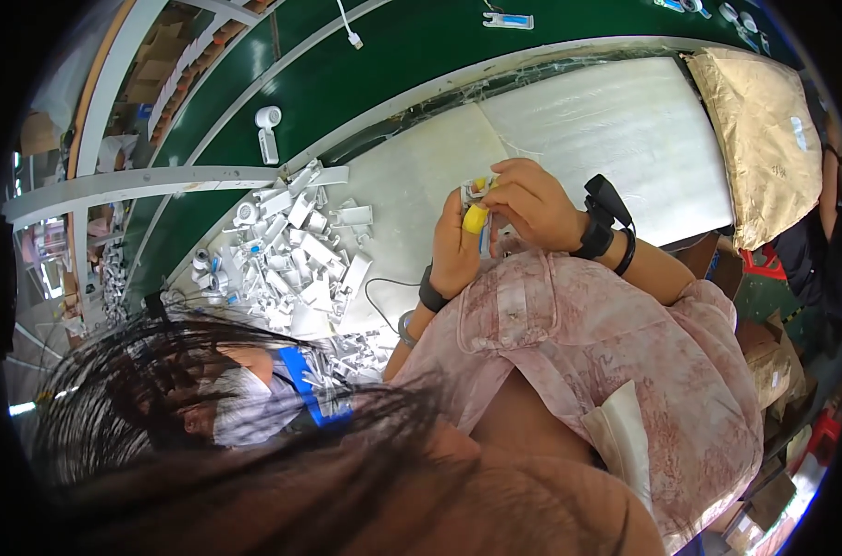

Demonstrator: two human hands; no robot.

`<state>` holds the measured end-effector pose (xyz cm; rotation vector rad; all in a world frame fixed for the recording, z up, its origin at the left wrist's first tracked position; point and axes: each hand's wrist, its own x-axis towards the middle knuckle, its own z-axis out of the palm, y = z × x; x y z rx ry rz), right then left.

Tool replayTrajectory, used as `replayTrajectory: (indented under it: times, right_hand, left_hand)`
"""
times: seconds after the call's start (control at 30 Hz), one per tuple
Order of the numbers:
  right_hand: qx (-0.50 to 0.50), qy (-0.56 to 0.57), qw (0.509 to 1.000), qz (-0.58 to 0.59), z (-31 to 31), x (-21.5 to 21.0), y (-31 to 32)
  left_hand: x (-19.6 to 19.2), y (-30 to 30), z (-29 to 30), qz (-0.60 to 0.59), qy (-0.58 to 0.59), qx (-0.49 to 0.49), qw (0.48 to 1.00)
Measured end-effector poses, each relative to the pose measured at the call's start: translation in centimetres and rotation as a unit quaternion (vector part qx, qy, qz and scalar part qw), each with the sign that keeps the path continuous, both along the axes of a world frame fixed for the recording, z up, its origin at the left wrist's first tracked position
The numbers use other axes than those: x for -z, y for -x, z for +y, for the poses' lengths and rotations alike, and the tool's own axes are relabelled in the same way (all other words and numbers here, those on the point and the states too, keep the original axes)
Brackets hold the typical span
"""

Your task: Assembling small electronic components on a production line.

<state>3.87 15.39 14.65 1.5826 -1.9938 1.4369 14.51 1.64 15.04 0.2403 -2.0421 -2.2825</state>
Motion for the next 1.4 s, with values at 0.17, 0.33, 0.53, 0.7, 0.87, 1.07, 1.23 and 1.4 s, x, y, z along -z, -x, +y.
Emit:
replayTrajectory:
  times: [0.17,0.33,0.53,0.7,0.87,1.07,1.23,1.4]
  right_hand:
    - [-0.007,-0.022,1.0,-0.005,0.1,0.1,-0.1]
    - [-0.002,-0.025,1.0,-0.004,0.0,-0.1,-0.1]
    - [0.004,-0.022,1.0,0.004,-0.2,-0.4,-0.3]
    - [0.016,-0.02,1.0,-0.011,-0.4,0.2,-0.5]
    - [0.024,-0.035,0.999,-0.008,-0.8,0.4,-0.4]
    - [-0.037,-0.124,0.988,-0.078,-0.2,0.3,1.6]
    - [-0.225,-0.086,0.75,-0.615,1.4,4.0,2.7]
    - [-0.273,-0.057,0.677,-0.681,1.1,6.4,2.9]
  left_hand:
    - [0.3,-0.2,0.4,-0.005,-0.03,-0.035,0.999]
    - [0.4,-0.2,0.1,0.009,0.005,-0.022,1.0]
    - [0.1,-0.1,0.0,0.014,0.008,-0.033,0.999]
    - [0.0,0.0,0.2,-0.005,-0.011,-0.061,0.998]
    - [0.1,0.1,0.0,-0.023,0.018,-0.073,0.997]
    - [1.0,0.3,-1.2,-0.034,-0.117,-0.055,0.991]
    - [0.5,0.7,-1.7,-0.033,-0.272,-0.079,0.958]
    - [1.0,0.6,-2.0,-0.06,-0.3,-0.066,0.95]
